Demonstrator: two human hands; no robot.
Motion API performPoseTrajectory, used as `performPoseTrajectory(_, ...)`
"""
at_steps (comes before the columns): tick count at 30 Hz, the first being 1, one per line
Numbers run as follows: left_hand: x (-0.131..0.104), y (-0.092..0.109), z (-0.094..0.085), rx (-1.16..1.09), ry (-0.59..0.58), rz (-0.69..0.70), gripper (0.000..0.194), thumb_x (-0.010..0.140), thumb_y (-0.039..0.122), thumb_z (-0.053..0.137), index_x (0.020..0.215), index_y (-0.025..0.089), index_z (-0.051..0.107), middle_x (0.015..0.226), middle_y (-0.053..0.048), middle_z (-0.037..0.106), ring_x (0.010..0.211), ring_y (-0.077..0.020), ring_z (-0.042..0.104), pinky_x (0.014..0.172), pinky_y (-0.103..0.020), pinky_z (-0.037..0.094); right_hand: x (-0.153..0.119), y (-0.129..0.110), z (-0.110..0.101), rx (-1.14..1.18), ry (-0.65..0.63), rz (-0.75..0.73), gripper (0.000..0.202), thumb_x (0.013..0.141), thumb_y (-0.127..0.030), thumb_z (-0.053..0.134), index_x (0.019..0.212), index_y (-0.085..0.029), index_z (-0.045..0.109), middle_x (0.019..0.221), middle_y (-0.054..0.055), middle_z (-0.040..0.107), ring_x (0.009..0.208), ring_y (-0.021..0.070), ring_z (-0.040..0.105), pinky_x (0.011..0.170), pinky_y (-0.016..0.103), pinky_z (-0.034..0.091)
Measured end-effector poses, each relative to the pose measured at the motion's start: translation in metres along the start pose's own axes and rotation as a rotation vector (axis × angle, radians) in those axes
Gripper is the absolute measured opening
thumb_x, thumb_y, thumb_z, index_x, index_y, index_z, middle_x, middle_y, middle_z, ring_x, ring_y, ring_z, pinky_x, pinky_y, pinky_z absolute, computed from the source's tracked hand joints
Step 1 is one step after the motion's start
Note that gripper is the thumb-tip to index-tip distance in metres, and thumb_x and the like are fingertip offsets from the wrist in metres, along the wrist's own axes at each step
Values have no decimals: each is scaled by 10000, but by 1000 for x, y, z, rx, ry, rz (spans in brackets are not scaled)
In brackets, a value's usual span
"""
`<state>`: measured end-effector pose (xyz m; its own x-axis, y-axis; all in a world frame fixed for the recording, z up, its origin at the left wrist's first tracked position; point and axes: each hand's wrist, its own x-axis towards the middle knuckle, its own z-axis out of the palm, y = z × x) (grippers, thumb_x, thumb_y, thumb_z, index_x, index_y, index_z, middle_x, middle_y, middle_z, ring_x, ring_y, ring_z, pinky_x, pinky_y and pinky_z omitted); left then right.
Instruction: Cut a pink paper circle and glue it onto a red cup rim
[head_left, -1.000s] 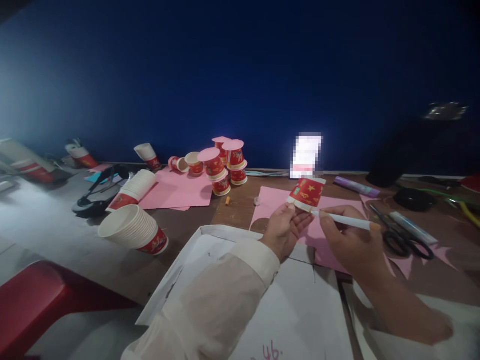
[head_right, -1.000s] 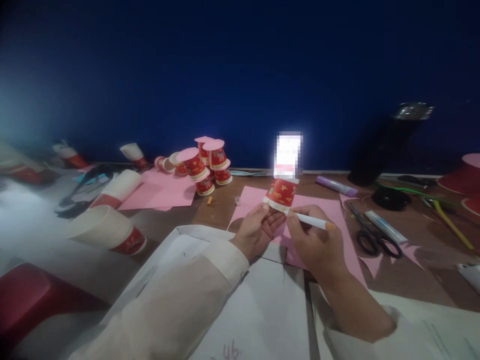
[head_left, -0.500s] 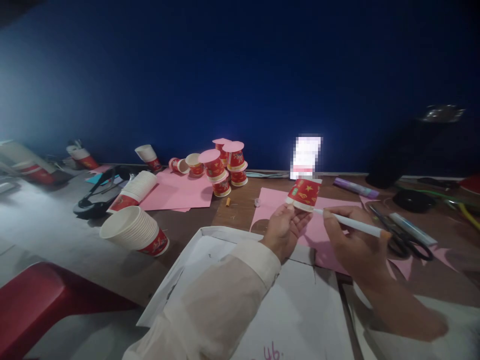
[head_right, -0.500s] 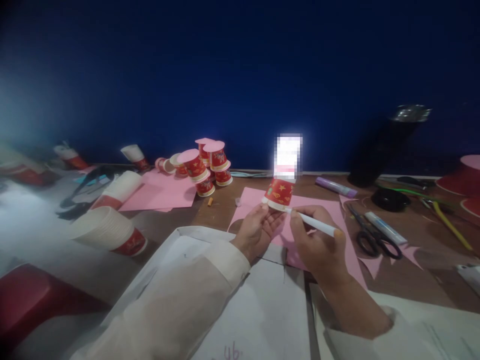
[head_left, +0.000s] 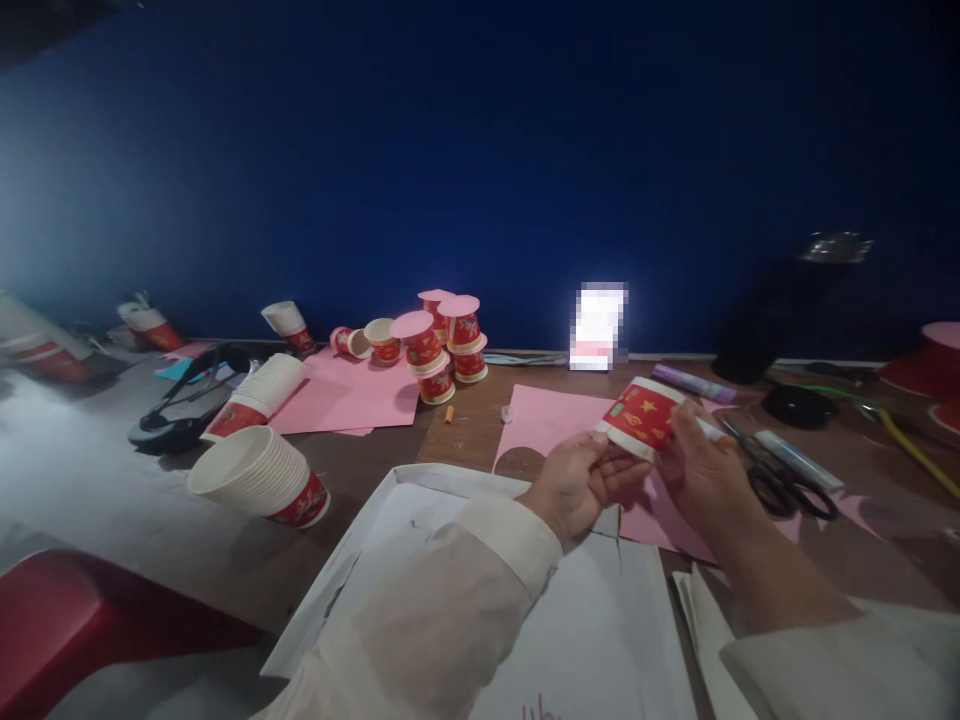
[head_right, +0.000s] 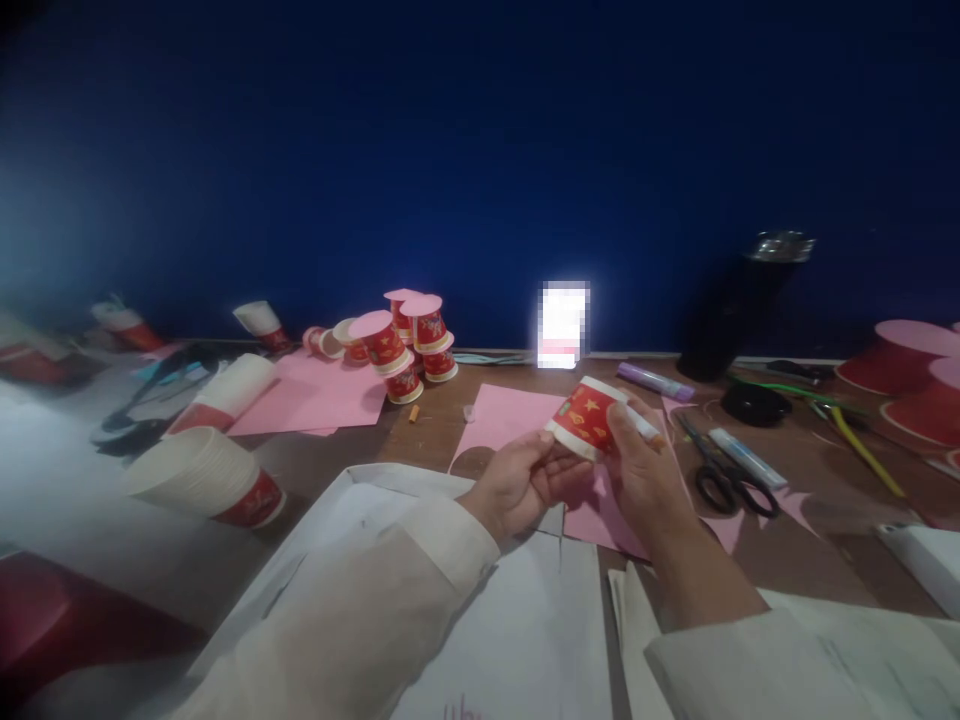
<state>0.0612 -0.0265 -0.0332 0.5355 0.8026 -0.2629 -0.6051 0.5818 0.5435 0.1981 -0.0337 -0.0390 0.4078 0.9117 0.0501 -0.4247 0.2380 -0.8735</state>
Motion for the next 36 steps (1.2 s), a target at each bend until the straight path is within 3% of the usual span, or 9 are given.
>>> performPoseTrajectory(7,-3,-10,-3,73,-107,34,207,854,250,705,997,101,707,968,-111,740,889,-172,705,895,-295,550,-7,-3,7,14,-22,10,293,678,-316,876,795,-227,622,727,-54,673,614,103,640,602,220,569)
performPoseTrajectory(12,-1,-12,-6,121,-107,-30,224,752,245,806,873,103,682,759,-53,695,623,-106,635,612,-199,508,-12,-6,11,-8,-20,50,323,649,-312,883,829,-230,628,713,-45,667,586,121,630,524,232,545)
performPoseTrajectory(14,-1,-11,-5,126,-72,-47,186,758,207,795,824,91,666,697,-39,664,578,-86,607,589,-182,492,-10,-4,11,-19,1,44,343,638,-326,885,848,-232,631,734,-41,677,599,126,636,538,243,552)
performPoseTrajectory(18,-2,-9,-3,94,1,-38,114,803,167,737,801,80,662,740,-71,689,629,-104,647,620,-191,509,-3,2,5,-67,131,-4,353,699,-371,840,964,-251,640,778,-37,695,637,140,660,583,265,566)
performPoseTrajectory(24,0,-6,0,17,101,71,111,867,113,615,834,62,708,795,-106,723,691,-111,668,706,-205,525,-7,-6,0,-380,371,-262,276,873,-364,649,1129,-263,668,780,-23,675,696,156,637,690,316,536)
performPoseTrajectory(26,1,-5,0,4,130,104,102,853,96,616,830,60,709,799,-114,725,709,-123,676,783,-235,536,-15,-11,2,-623,332,-410,266,919,-383,595,1121,-251,708,766,-5,651,710,179,617,728,359,517)
performPoseTrajectory(30,3,-4,0,-6,111,156,45,802,106,685,784,68,700,764,-98,710,737,-145,678,913,-306,525,-31,-13,9,-881,45,-762,286,959,-355,545,1139,-210,715,1043,97,719,889,242,660,865,448,504)
performPoseTrajectory(33,2,-3,0,-19,82,186,88,745,137,759,736,80,692,733,-67,688,707,-137,652,948,-335,507,-36,-10,12,-934,-75,-825,195,933,-292,592,1054,-207,718,1018,95,732,950,250,674,896,439,508)
performPoseTrajectory(36,3,-3,0,-6,68,190,149,708,173,805,695,90,682,710,-55,674,679,-129,629,935,-336,501,-36,-5,12,-965,-52,-808,134,914,-285,621,980,-208,708,911,71,728,863,227,679,816,394,527)
